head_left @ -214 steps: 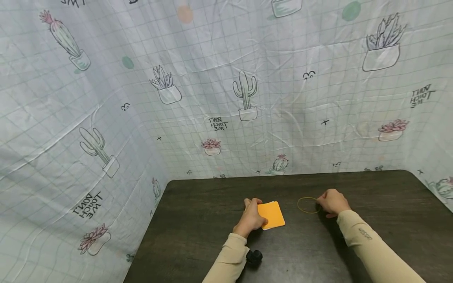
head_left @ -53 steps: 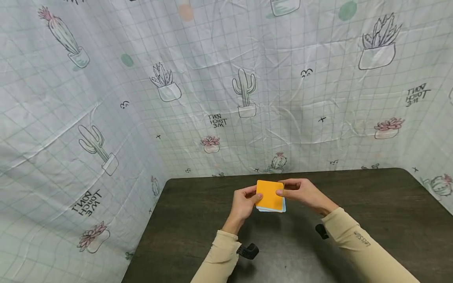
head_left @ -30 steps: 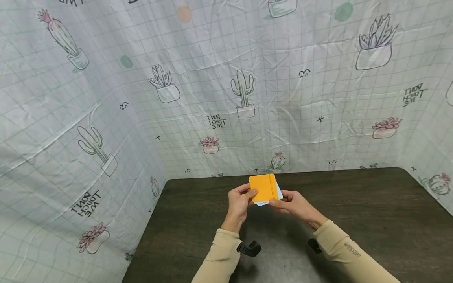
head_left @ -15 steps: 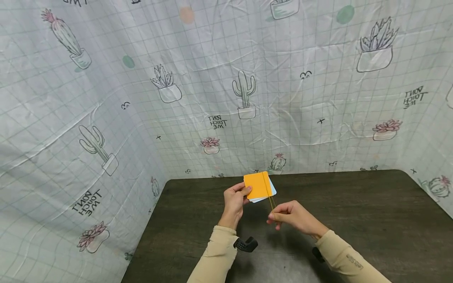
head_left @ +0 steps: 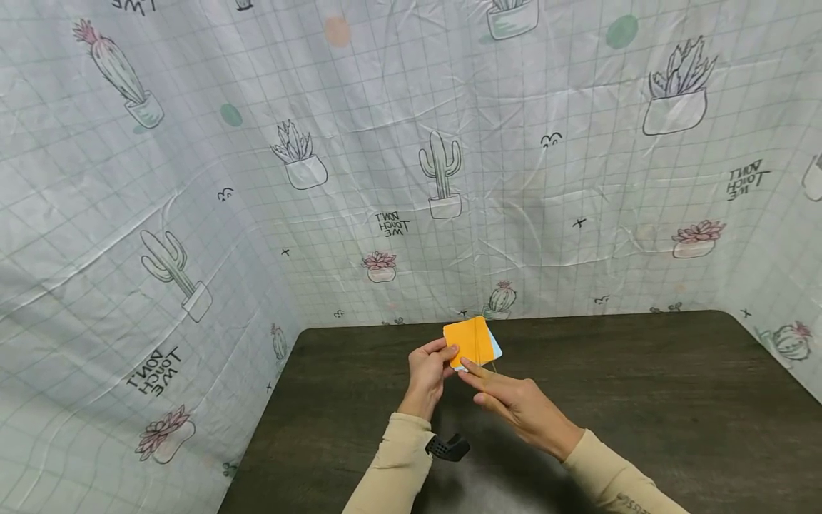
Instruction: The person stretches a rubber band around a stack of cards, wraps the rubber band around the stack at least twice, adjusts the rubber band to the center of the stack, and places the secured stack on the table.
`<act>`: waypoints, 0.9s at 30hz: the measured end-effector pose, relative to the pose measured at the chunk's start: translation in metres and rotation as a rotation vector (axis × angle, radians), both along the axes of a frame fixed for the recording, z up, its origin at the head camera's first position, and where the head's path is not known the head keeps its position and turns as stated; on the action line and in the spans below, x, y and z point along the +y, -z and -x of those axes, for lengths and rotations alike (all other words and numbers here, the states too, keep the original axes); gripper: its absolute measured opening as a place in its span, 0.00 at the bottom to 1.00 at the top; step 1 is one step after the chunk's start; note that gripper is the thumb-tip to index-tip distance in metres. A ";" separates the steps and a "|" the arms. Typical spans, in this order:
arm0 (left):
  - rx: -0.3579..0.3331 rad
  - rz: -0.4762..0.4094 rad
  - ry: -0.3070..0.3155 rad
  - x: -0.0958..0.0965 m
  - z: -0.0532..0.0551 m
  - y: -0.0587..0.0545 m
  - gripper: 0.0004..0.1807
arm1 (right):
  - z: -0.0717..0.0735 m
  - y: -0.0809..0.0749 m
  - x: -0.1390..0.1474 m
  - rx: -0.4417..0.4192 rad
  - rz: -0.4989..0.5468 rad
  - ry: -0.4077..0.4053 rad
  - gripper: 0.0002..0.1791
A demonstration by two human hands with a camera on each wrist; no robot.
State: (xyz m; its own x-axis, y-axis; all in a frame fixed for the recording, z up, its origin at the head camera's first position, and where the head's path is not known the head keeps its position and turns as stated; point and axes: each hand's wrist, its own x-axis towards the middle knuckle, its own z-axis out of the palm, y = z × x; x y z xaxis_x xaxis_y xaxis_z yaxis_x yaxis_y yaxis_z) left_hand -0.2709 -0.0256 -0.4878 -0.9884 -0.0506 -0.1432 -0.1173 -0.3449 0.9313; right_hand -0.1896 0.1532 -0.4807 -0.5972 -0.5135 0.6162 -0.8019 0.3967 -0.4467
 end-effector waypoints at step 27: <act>0.226 0.076 -0.248 0.008 -0.015 -0.006 0.15 | 0.000 -0.024 -0.017 -0.823 0.993 0.315 0.45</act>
